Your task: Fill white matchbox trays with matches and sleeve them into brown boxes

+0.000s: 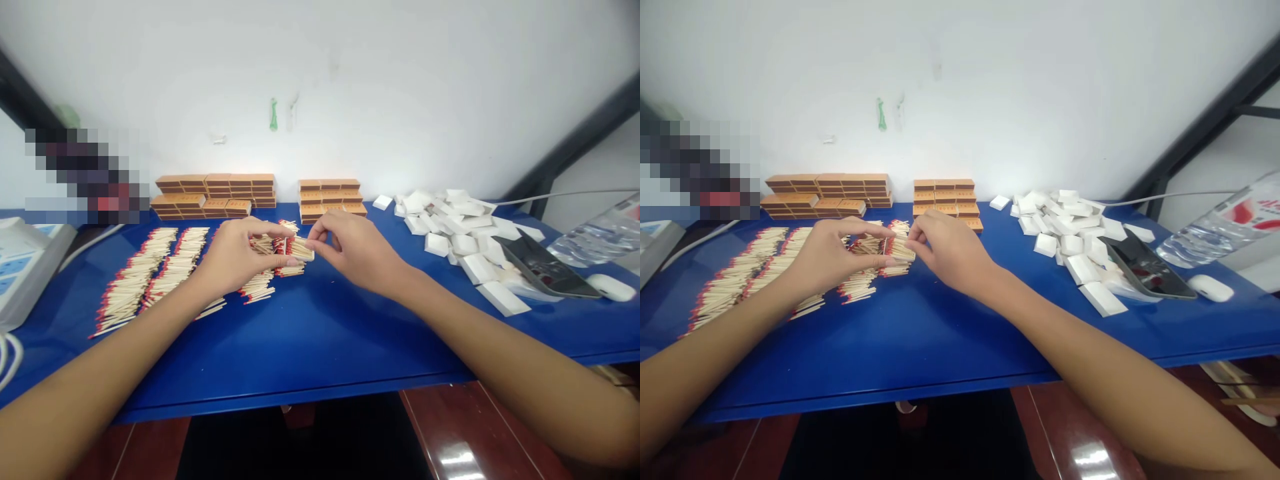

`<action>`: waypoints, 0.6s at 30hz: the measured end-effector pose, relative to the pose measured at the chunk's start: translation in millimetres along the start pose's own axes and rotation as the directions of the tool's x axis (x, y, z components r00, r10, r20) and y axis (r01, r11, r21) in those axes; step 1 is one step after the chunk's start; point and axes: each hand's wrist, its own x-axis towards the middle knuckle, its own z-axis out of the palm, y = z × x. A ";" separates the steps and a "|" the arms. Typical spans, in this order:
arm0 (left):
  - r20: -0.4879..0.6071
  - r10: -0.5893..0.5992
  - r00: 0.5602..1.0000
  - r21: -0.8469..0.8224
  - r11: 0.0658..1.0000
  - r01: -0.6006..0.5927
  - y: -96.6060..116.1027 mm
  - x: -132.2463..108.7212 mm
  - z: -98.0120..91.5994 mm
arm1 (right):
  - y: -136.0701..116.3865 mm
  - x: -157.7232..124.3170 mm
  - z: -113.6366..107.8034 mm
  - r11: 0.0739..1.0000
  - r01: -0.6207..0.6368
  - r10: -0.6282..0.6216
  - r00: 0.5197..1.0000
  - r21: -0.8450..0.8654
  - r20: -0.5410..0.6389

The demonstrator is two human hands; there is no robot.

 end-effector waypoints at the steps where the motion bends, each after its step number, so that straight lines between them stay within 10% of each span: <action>1: 0.004 -0.005 1.000 -0.008 1.000 0.005 1.2 -0.4 0.5 | 0.0 -0.5 1.6 1.000 0.007 -0.007 1.000 -0.002 -0.001; 18: 0.046 -0.022 0.999 -0.057 0.998 0.024 6.2 -0.5 -0.9 | 3.7 -2.4 4.0 0.996 0.073 -0.073 0.997 0.049 0.005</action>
